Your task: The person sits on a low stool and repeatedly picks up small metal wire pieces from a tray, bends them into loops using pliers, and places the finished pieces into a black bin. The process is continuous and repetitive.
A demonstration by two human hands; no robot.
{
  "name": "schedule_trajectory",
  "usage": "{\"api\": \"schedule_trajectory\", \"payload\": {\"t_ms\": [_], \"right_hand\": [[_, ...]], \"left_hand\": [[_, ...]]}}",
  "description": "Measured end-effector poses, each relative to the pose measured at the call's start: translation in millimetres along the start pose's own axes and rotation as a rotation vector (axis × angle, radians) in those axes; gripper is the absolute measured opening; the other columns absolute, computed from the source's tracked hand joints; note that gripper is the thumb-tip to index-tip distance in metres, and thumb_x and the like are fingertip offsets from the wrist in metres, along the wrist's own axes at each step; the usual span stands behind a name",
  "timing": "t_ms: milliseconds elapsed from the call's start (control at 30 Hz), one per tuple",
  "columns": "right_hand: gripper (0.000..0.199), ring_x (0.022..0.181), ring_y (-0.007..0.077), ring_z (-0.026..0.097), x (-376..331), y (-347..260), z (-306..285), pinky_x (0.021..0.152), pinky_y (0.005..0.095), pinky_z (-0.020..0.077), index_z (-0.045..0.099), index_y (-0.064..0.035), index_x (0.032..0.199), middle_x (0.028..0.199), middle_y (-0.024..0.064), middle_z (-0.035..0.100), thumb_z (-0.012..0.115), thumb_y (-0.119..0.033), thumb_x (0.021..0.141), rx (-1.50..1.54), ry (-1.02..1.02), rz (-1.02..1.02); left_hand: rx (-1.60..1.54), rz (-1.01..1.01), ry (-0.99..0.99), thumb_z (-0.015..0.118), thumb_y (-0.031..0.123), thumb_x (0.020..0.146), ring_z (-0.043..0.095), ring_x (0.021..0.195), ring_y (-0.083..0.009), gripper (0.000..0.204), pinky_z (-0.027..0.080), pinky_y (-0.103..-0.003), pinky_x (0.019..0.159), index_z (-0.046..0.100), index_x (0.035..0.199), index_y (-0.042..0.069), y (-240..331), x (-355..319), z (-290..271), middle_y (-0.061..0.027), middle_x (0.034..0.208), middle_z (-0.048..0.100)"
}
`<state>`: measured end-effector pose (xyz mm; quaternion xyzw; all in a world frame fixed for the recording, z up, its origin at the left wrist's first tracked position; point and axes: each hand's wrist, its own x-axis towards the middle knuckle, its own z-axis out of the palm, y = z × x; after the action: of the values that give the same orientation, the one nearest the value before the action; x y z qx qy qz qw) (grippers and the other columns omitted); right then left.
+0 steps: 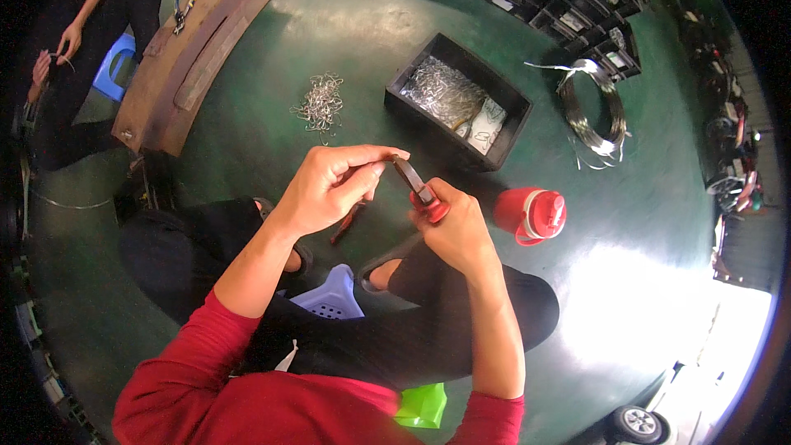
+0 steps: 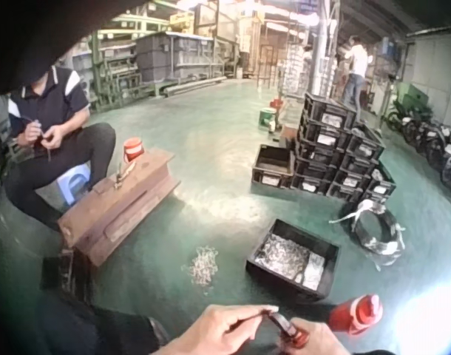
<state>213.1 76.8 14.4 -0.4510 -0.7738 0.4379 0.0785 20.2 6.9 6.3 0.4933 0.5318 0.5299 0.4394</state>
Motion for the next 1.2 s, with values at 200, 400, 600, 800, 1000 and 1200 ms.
{"api": "schedule_trajectory", "payload": {"t_ms": [200,400,600,800,1000,1200], "right_hand": [[0.017,0.064,0.0328,0.056,6.1,5.1,8.2,0.064,0.0362,0.0467,0.056,-0.0014,0.088,0.071,0.0163,0.059,0.069,-0.001,0.076,-0.034,0.078,-0.073],[0.017,0.060,0.0235,0.047,9.0,4.3,13.5,0.061,0.0316,0.0436,0.055,-0.0018,0.088,0.068,0.0119,0.054,0.068,0.001,0.077,-0.034,0.131,-0.105],[0.017,0.062,0.0239,0.052,12.3,5.1,17.0,0.062,0.0318,0.0450,0.056,-0.0023,0.088,0.070,0.0120,0.057,0.067,0.003,0.076,-0.053,0.185,-0.099],[0.019,0.068,0.0299,0.059,15.7,4.6,21.6,0.065,0.0343,0.0475,0.058,-0.0026,0.089,0.077,0.0145,0.060,0.065,0.006,0.074,-0.071,0.258,-0.113],[0.022,0.074,0.0353,0.061,19.4,5.2,24.9,0.067,0.0380,0.0487,0.058,-0.0021,0.089,0.081,0.0158,0.061,0.062,0.010,0.071,-0.095,0.302,-0.151],[0.021,0.075,0.0362,0.060,21.8,9.1,18.3,0.068,0.0379,0.0481,0.059,-0.0022,0.093,0.083,0.0159,0.061,0.067,0.005,0.075,-0.094,0.255,-0.161]], "left_hand": [[0.052,0.054,0.103,0.052,0.003,0.094,0.053,0.057,-0.0048,0.026,0.043,-0.023,0.052,0.068,0.115,0.000,5.0,-10.6,5.3,-0.0037,0.064,0.058],[0.079,0.134,0.178,0.053,0.000,0.093,0.055,0.058,-0.0056,0.026,0.044,-0.024,0.052,0.066,0.115,-0.001,2.0,-12.7,13.2,-0.0059,0.065,0.060],[0.074,0.120,0.248,0.053,0.001,0.095,0.056,0.059,-0.0053,0.025,0.044,-0.023,0.052,0.065,0.116,-0.002,3.0,-14.0,22.2,-0.0073,0.066,0.061],[0.050,0.068,0.309,0.053,0.002,0.096,0.054,0.056,-0.0034,0.026,0.042,-0.022,0.049,0.065,0.118,-0.002,7.5,-15.5,30.0,-0.0058,0.064,0.060],[0.020,0.023,0.342,0.053,0.004,0.096,0.053,0.055,-0.0016,0.027,0.040,-0.021,0.048,0.065,0.120,0.000,8.9,-18.3,33.8,-0.0033,0.062,0.060],[-0.072,-0.022,0.257,0.054,0.007,0.097,0.060,0.060,-0.0061,0.026,0.047,-0.022,0.052,0.065,0.119,0.000,0.7,-12.0,24.6,-0.0041,0.069,0.065]]}}
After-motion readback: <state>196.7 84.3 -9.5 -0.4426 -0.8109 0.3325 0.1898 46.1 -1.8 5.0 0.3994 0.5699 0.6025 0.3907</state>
